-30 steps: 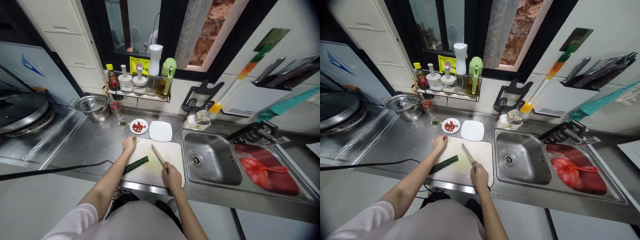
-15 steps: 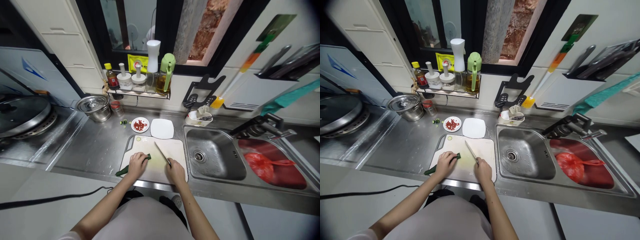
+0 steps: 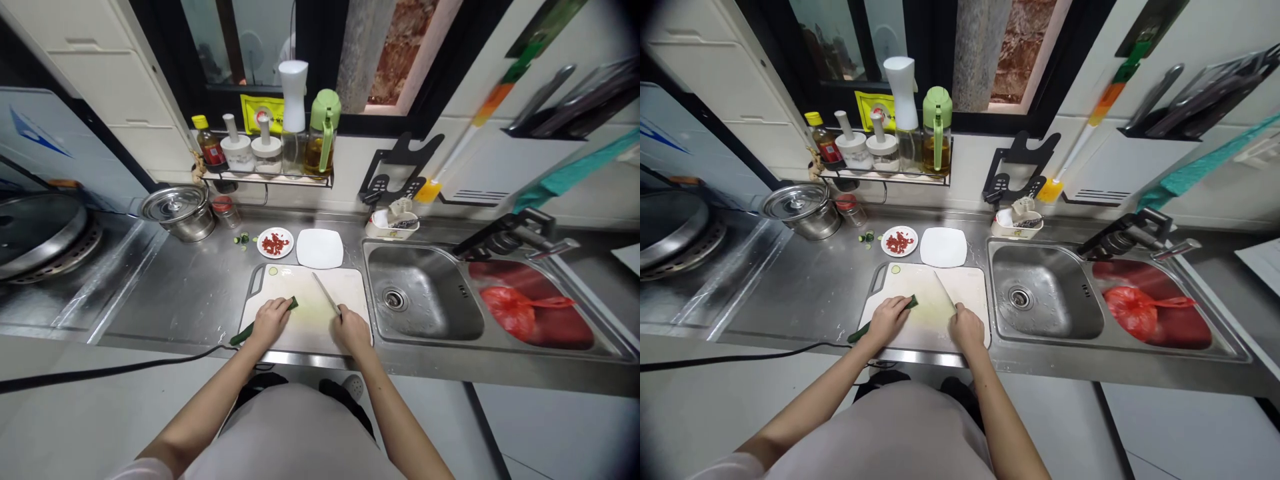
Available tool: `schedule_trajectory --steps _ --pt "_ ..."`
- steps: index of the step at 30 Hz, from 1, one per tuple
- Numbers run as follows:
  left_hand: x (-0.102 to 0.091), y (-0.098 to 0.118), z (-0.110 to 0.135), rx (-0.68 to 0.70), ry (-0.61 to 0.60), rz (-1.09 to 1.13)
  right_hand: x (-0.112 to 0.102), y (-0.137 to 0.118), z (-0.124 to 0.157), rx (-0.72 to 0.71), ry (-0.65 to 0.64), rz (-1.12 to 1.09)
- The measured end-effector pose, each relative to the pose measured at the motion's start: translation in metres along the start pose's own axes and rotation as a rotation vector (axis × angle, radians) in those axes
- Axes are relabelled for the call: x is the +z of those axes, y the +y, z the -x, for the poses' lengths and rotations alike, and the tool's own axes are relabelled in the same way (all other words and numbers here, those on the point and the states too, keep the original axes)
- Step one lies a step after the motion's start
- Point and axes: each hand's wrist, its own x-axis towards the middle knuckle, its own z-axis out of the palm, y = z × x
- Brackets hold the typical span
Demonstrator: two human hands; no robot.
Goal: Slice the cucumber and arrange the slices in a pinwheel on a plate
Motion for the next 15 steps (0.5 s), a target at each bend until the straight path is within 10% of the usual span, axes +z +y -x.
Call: schedule_trajectory --steps 15 --pt "0.000 -0.008 0.001 0.023 -0.021 -0.006 0.000 -0.022 0.016 -0.131 -0.073 0.009"
